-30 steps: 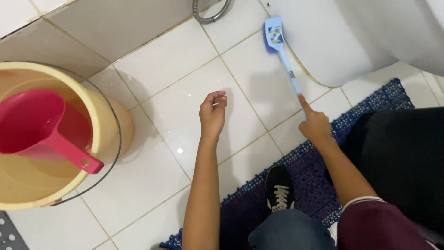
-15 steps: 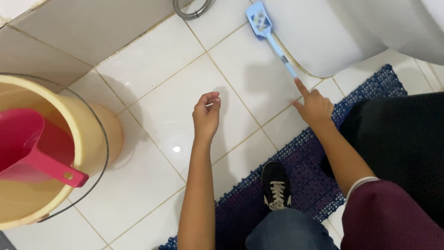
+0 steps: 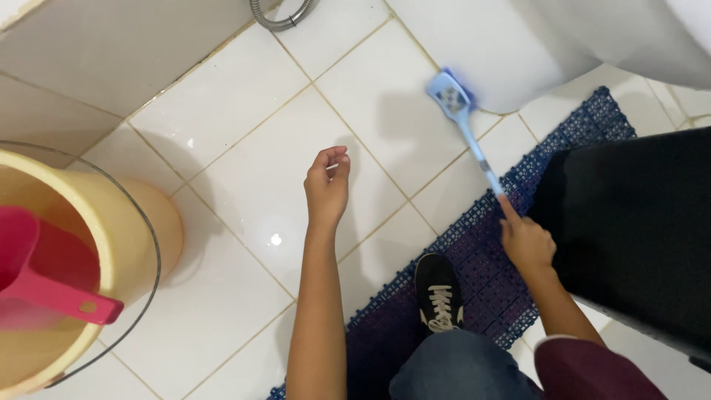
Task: Scrubbing a bathroom floor mat and the surrounding floor with a brush and water.
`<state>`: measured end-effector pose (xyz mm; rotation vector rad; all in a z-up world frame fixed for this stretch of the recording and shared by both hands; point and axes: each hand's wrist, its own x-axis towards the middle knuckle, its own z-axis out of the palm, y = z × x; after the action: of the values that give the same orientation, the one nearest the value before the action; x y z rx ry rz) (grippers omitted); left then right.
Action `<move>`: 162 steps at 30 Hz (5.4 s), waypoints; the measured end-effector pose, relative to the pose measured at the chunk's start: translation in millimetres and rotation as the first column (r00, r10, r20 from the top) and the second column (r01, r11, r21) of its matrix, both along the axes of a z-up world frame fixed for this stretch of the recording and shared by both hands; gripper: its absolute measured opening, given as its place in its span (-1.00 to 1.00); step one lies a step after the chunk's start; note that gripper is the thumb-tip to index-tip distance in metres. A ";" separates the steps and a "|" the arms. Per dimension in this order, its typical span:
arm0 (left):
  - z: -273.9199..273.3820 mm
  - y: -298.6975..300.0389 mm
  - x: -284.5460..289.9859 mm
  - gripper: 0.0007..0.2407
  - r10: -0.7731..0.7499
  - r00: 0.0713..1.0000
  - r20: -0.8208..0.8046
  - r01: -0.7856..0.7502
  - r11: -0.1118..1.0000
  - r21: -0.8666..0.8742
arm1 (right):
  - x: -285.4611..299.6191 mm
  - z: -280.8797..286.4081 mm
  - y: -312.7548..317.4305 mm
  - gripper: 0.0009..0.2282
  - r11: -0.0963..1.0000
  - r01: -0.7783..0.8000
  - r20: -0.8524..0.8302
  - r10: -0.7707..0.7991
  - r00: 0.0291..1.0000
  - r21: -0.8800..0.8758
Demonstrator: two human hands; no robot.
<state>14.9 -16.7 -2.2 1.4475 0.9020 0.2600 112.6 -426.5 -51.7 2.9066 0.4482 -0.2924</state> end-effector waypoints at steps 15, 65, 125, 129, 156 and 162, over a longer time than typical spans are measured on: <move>-16.3 -4.8 0.7 -0.79 -0.019 1.000 -0.021 0.019 1.000 0.009 | -8.6 30.6 133.3 -0.41 0.924 -0.124 -0.271 0.231 0.935 0.361; -83.1 -7.1 -31.9 -0.68 0.156 0.963 -0.220 -0.099 0.963 0.250 | -59.9 -7.0 237.6 -0.46 0.848 -0.265 -0.264 0.415 0.871 0.459; -104.2 -41.9 -28.0 -0.72 -0.204 0.928 -0.311 0.257 0.957 0.137 | -83.8 8.7 -10.2 -0.26 0.949 -0.087 -0.378 0.203 0.903 0.302; -94.3 -37.2 -33.9 -0.72 -0.199 0.931 -0.307 0.257 0.953 0.161 | -77.0 7.2 49.9 -0.28 0.931 -0.012 -0.350 0.150 0.925 0.366; -98.8 -22.6 -38.4 -0.73 -0.121 0.961 -0.250 0.169 0.968 0.183 | 93.2 8.3 237.8 -0.22 0.958 -0.132 -0.282 0.204 0.938 0.254; -91.5 -24.6 -42.0 -0.73 -0.140 0.966 -0.217 0.172 0.976 0.136 | 131.0 4.0 271.8 -0.25 0.957 -0.088 -0.290 0.170 0.942 0.275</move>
<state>-27.0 -41.3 -93.7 1.7035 0.9446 0.0624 243.6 -154.7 -47.8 3.0696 0.7791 -0.7298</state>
